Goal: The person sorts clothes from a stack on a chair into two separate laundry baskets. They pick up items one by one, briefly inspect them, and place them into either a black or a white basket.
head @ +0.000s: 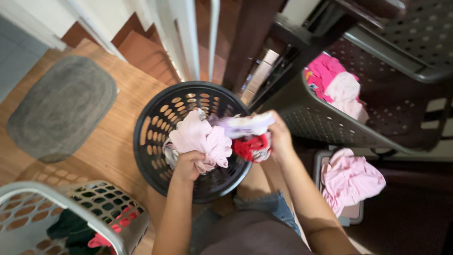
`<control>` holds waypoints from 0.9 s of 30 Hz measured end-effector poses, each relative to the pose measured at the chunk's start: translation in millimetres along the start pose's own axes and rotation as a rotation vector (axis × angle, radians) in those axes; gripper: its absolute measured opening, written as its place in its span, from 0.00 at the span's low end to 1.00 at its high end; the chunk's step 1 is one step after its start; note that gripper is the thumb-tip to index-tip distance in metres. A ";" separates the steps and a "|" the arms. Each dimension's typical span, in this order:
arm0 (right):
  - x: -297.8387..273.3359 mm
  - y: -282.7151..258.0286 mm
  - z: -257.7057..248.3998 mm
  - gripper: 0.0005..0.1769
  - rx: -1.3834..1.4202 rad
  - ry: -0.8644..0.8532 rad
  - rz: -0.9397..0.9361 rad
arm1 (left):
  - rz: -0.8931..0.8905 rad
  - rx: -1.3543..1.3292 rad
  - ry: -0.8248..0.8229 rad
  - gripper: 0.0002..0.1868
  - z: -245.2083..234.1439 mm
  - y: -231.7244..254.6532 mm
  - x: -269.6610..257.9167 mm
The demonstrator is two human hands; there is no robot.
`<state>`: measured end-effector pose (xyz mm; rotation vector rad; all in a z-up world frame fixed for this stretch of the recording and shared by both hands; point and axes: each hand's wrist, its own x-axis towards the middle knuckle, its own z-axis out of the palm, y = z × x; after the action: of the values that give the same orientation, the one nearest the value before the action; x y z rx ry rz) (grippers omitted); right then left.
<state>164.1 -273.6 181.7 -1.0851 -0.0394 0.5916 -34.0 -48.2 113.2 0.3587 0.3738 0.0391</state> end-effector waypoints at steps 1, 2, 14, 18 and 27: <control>-0.3 -10.6 -7.7 0.05 0.026 -0.010 -0.018 | 0.005 0.029 0.043 0.34 4.0 -1.0 3.5; -1.4 -21.7 -15.5 0.05 0.051 -0.021 -0.037 | 0.011 0.059 0.085 0.34 7.6 -2.3 5.4; -143.0 -207.8 -53.9 0.06 -0.638 0.222 -0.144 | -0.054 0.323 -0.005 0.34 93.9 -39.7 52.6; -198.1 -265.5 -50.9 0.08 -0.758 0.315 -0.165 | -0.027 0.536 -0.028 0.36 129.2 -50.3 52.1; -157.9 -219.8 -133.4 0.22 -1.548 0.697 0.352 | 0.094 0.756 -0.030 0.37 112.6 -74.6 66.8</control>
<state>167.5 -529.5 341.6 -2.8013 0.3687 0.3957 67.1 -149.0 161.6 1.1228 0.3311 -0.0181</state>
